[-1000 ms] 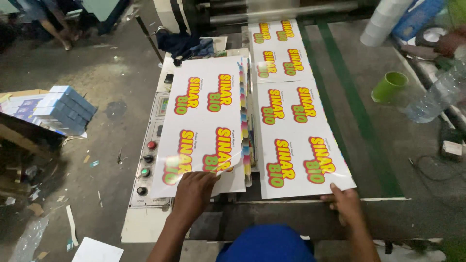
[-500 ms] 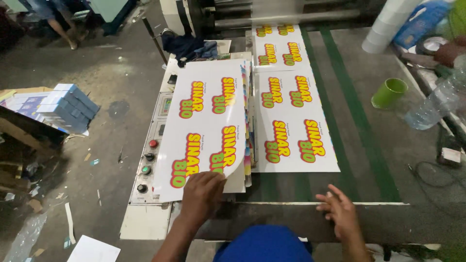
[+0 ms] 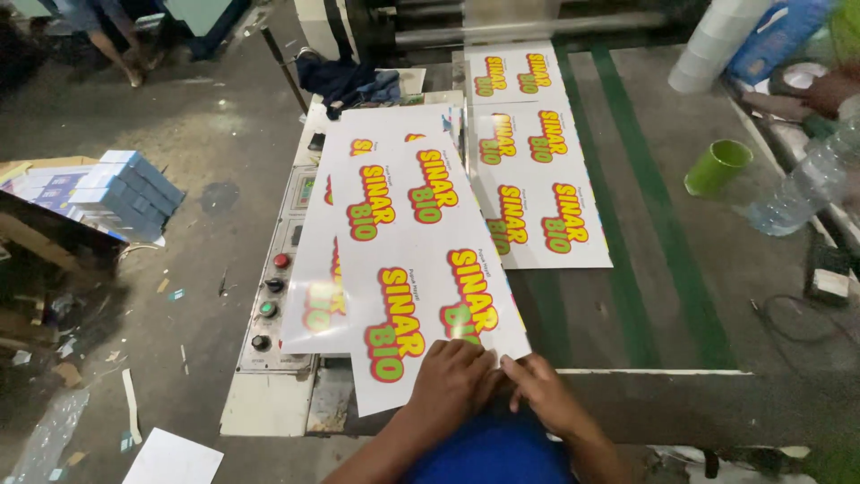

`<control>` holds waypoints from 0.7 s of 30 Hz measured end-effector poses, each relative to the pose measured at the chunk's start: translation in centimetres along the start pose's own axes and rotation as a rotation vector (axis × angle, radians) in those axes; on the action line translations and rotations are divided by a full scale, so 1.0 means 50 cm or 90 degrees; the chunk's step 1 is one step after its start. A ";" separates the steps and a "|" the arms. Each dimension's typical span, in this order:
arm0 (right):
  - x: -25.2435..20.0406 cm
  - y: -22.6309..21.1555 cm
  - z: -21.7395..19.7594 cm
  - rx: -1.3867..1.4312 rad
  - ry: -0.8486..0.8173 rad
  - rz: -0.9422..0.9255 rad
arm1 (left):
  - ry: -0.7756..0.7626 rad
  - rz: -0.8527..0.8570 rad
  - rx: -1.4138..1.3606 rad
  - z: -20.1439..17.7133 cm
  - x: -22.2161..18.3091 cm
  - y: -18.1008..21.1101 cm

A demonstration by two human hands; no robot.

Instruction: The person collects freshly printed sticker sheets from a conveyor belt and stacks them by hand on a nearby table. The task involves repeatedly picking up sheets and aligning them into a growing pile.

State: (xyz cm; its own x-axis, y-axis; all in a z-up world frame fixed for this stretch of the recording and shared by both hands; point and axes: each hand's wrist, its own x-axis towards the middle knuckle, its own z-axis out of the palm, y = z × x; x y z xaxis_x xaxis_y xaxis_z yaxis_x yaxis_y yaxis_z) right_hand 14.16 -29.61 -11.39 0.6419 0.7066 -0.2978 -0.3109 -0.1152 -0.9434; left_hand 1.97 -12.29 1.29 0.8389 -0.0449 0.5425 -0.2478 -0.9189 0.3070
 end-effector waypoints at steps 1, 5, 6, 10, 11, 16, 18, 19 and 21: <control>0.012 0.015 -0.012 0.000 -0.002 -0.003 | 0.002 0.001 0.003 -0.006 0.005 0.000; 0.025 0.028 -0.032 0.074 0.034 -0.027 | 0.018 0.011 -0.041 -0.015 0.003 -0.018; 0.021 0.017 -0.033 0.103 0.059 -0.038 | 0.037 0.012 -0.043 -0.012 -0.001 -0.026; 0.013 0.035 -0.088 0.156 0.175 -0.043 | 0.093 -0.052 0.006 -0.036 -0.030 -0.084; 0.006 0.045 -0.107 0.162 0.211 -0.061 | 0.070 -0.101 0.030 -0.047 -0.041 -0.102; -0.034 0.119 -0.217 0.140 0.307 -0.088 | 0.020 -0.204 0.101 -0.109 -0.062 -0.150; -0.057 0.153 -0.255 0.121 0.375 -0.072 | -0.020 -0.100 0.181 -0.131 -0.059 -0.160; -0.066 0.155 -0.265 0.123 0.375 -0.072 | -0.022 -0.100 0.182 -0.124 -0.068 -0.172; -0.089 0.160 -0.286 0.087 0.439 -0.048 | -0.131 -0.153 0.216 -0.107 -0.086 -0.197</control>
State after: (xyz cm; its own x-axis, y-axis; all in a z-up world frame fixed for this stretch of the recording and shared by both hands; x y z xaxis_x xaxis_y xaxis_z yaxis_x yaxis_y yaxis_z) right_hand 18.82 -43.67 -19.67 0.9489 0.1012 -0.2990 -0.3040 0.0378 -0.9519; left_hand -1.78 -0.96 0.10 0.9405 0.1391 0.3101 0.1091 -0.9877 0.1124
